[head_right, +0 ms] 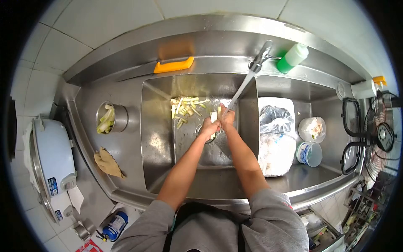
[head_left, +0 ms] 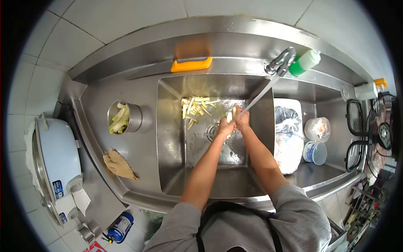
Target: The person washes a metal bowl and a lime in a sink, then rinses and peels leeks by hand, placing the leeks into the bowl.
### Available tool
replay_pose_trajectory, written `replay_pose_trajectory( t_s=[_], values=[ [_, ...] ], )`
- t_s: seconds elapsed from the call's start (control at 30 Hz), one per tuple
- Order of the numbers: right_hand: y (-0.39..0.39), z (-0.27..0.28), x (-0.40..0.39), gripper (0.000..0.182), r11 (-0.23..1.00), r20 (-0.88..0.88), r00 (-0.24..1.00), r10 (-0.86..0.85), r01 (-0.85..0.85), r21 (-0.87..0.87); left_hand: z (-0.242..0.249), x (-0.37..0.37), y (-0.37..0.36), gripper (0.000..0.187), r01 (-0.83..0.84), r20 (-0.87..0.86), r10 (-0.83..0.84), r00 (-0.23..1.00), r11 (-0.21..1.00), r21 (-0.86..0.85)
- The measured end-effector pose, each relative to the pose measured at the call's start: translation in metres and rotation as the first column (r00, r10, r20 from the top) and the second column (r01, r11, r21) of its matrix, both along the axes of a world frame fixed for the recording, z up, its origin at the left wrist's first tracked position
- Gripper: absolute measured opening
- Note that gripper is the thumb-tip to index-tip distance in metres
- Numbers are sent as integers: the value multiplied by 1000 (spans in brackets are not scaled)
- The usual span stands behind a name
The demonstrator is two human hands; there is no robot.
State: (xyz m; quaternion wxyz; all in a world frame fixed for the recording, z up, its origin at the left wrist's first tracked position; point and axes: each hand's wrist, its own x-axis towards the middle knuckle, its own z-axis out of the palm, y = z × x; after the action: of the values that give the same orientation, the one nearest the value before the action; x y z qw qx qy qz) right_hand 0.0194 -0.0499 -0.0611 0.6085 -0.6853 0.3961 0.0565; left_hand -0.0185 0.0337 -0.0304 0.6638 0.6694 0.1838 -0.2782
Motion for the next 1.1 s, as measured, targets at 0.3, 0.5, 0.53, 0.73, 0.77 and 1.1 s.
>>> replay_pose_trajectory(
  t_s=[0.3, 0.5, 0.53, 0.73, 0.77, 1.1],
  values=[
    [-11, 80, -4, 33, 834, 201, 968, -149, 14, 552, 52, 11, -13, 23, -67, 304, 7, 953, 980, 187],
    [-23, 62, -3, 16, 604, 238, 962, -132, -112, 789, 63, 4, -5, 22, -343, 395, 146, 907, 799, 494],
    [-27, 64, -1, 11, 651, 245, 964, -106, -119, 750, 56, 3, 2, 21, -341, 374, 146, 916, 777, 530],
    [-36, 93, 1, 12, 674, 206, 978, -13, -143, 724, 54, -5, 19, 25, -21, 186, -75, 980, 884, 468],
    [-35, 96, 0, 12, 769, 214, 976, 36, -164, 618, 57, -3, 16, 26, 12, 242, -190, 952, 810, 587],
    [-43, 100, -6, 17, 792, 398, 876, -273, -30, 610, 101, 28, -52, 37, -157, 155, 185, 970, 972, -177]
  ],
)
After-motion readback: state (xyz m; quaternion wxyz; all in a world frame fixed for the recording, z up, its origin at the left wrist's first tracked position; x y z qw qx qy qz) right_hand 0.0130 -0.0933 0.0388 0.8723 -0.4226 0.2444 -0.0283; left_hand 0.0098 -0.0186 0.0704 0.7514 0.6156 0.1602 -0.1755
